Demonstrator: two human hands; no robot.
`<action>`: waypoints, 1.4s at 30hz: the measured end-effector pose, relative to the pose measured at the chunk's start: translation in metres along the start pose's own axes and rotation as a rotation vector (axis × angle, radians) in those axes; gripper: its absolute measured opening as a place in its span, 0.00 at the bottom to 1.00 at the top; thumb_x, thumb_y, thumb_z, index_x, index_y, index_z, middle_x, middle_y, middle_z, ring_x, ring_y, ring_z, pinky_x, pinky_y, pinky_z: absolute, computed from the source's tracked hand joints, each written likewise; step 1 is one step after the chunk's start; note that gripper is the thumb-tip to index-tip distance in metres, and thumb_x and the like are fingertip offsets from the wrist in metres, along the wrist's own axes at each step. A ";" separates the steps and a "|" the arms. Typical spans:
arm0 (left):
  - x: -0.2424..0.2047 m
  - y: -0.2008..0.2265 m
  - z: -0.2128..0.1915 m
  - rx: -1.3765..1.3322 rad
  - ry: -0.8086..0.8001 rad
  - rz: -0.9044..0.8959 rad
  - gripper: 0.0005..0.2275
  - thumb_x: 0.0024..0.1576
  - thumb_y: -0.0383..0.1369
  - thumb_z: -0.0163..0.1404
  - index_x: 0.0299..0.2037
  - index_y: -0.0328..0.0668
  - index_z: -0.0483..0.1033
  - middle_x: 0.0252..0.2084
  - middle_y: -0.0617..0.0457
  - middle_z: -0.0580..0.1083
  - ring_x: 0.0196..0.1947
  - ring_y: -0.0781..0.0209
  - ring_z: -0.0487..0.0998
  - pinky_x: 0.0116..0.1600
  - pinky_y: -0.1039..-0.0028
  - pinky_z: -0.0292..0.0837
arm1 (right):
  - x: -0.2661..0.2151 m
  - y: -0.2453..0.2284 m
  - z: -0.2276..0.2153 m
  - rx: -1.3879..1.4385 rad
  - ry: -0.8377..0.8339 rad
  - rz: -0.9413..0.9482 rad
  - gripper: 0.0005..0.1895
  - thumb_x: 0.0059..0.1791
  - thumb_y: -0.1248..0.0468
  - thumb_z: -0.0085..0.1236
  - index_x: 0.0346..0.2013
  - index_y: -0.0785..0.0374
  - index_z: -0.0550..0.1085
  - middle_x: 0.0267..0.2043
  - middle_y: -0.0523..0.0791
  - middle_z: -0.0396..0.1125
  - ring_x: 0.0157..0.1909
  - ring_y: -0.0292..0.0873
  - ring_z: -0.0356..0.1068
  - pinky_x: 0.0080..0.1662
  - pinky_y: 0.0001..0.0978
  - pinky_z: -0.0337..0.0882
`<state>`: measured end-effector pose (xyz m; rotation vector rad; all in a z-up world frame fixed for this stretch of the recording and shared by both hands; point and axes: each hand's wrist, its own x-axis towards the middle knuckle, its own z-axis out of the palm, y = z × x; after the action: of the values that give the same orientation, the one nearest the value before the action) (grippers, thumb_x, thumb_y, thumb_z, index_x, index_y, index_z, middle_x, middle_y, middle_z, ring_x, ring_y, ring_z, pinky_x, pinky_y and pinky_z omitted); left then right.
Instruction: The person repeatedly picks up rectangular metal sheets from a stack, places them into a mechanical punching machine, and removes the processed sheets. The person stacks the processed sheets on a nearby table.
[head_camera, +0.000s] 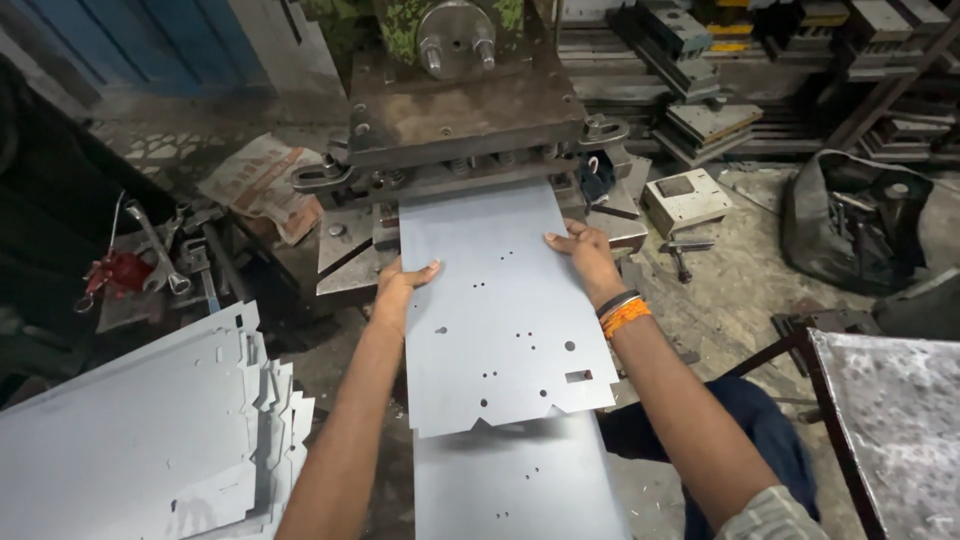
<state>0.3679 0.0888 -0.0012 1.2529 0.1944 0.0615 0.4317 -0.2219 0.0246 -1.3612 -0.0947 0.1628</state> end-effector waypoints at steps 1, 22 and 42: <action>-0.002 0.001 0.001 -0.004 0.004 0.001 0.22 0.47 0.26 0.61 0.54 0.31 0.76 0.46 0.46 0.79 0.43 0.53 0.79 0.50 0.65 0.75 | 0.000 0.001 0.000 -0.004 -0.004 0.002 0.23 0.47 0.68 0.61 0.56 0.74 0.72 0.42 0.48 0.75 0.40 0.40 0.74 0.45 0.29 0.73; 0.004 -0.004 -0.003 0.096 0.054 -0.018 0.23 0.45 0.29 0.62 0.52 0.32 0.78 0.46 0.46 0.80 0.45 0.54 0.79 0.52 0.67 0.72 | 0.004 0.003 -0.003 -0.086 -0.023 -0.034 0.21 0.48 0.67 0.61 0.55 0.72 0.74 0.45 0.46 0.75 0.43 0.37 0.73 0.48 0.27 0.72; -0.019 0.001 0.006 -0.025 -0.008 0.008 0.22 0.51 0.31 0.61 0.54 0.29 0.75 0.47 0.44 0.79 0.43 0.53 0.79 0.49 0.65 0.75 | 0.008 0.019 -0.009 -0.211 0.059 -0.076 0.32 0.49 0.64 0.62 0.65 0.73 0.65 0.56 0.50 0.71 0.54 0.43 0.71 0.56 0.33 0.68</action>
<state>0.3506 0.0812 0.0036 1.2289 0.1805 0.0657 0.4401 -0.2256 0.0042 -1.5688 -0.1164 0.0491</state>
